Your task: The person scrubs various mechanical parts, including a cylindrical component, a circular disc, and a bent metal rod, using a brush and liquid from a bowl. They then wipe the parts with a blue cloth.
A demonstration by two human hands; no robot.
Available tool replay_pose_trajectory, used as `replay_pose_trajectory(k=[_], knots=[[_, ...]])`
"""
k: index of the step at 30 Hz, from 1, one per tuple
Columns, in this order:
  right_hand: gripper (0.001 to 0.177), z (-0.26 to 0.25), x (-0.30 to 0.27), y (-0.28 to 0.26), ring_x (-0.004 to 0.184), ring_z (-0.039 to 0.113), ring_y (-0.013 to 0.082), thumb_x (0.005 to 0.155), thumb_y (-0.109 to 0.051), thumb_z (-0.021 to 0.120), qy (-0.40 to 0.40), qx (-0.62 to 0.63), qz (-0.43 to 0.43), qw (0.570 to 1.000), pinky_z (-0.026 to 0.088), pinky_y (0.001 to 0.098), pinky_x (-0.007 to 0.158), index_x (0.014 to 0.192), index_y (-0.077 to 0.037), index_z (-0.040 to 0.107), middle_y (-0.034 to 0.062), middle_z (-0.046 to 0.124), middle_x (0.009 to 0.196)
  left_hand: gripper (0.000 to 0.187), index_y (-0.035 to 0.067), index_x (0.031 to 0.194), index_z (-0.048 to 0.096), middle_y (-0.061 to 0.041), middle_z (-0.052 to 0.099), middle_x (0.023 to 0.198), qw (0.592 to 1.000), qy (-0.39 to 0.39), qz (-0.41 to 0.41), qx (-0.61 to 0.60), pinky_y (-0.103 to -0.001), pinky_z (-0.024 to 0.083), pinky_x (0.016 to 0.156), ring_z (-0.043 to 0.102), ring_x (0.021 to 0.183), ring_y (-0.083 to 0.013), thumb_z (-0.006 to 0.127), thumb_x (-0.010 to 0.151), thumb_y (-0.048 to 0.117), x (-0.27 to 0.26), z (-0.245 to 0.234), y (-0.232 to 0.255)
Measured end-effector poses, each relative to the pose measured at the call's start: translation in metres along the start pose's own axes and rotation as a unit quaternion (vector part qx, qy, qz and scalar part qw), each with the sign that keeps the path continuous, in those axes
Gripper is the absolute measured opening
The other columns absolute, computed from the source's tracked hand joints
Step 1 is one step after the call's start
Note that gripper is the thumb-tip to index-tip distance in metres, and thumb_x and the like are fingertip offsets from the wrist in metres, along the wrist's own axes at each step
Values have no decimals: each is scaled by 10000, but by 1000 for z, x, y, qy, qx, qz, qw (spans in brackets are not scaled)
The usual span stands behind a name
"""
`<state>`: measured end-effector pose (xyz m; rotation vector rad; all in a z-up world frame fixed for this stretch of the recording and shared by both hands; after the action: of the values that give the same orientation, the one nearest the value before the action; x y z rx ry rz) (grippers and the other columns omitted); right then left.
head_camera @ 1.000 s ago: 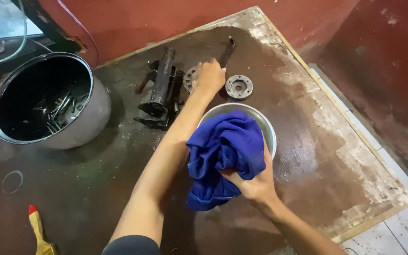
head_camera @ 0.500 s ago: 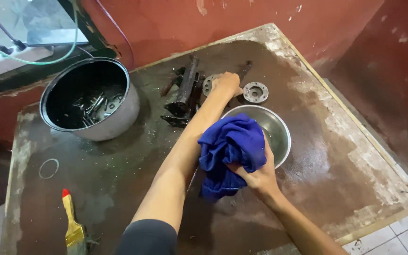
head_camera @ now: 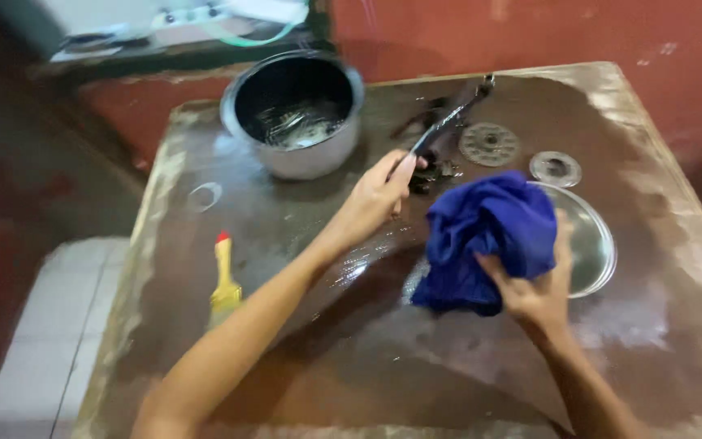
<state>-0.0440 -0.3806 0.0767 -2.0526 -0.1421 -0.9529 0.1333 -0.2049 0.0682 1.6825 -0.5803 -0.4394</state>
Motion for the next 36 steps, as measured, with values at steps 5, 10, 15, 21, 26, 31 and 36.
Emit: replay_pose_trajectory(k=[5,10,15,21,26,31,36], knots=[[793,47,43,-69,1377,484,349,877,-165,841,10,13,-69,997,422,419,1183,1488,-55,346,179,426,1515,411,119,1315,650,48,432,692,989,109,-7,-102,-235,351,513,417,581,-57,483,1069,402,-106,-45,-28],[643,116,35,-90,1341,630,296,903,-63,879,-10,-82,-177,981,443,447,1214,1454,-119,552,110,647,1395,433,95,1386,596,54,477,715,976,159,-31,-146,-218,394,547,455,631,-40,501,1058,361,-132,-55,-80],[766,159,10,-101,974,708,346,487,-84,829,-165,-49,-233,957,598,406,803,1234,-169,684,171,684,1164,474,11,1385,455,-221,648,1123,869,220,411,168,-362,464,867,633,1056,-272,463,1132,412,-175,-61,-48],[748,160,16,-67,970,701,335,542,-75,813,-156,-73,-174,970,602,403,828,1269,-163,661,125,699,1169,464,46,1496,627,-125,474,879,949,146,-87,-264,-432,354,613,382,742,-267,495,1161,338,-139,-53,-138],[774,152,16,-65,832,701,336,441,-98,855,-224,-100,-159,956,592,414,721,1195,-183,705,130,704,1055,323,37,1322,553,-86,679,1064,931,190,310,30,-323,501,835,625,982,-158,461,1204,323,-148,-51,-105],[736,132,21,-55,940,700,334,549,-42,783,-100,-117,-162,975,604,403,828,1267,-141,656,124,695,1188,429,87,1507,604,-58,515,791,974,114,-61,-189,-319,413,589,447,665,-156,445,1162,286,-137,-36,-117],[753,139,7,-54,889,687,358,452,-69,800,-180,-95,-155,967,596,437,760,1193,-166,709,175,713,1142,338,26,1305,576,-93,712,1031,926,108,362,-3,-354,570,823,644,1007,-97,487,1198,334,-140,-32,-85]])
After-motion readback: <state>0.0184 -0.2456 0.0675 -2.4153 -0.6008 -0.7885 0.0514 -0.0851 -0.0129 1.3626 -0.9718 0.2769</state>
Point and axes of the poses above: each hand's wrist, its own x-axis towards the middle knuckle, its own z-axis out of the palm, y = z × x, the point moved 5 cm from there along x, towards the middle knuckle
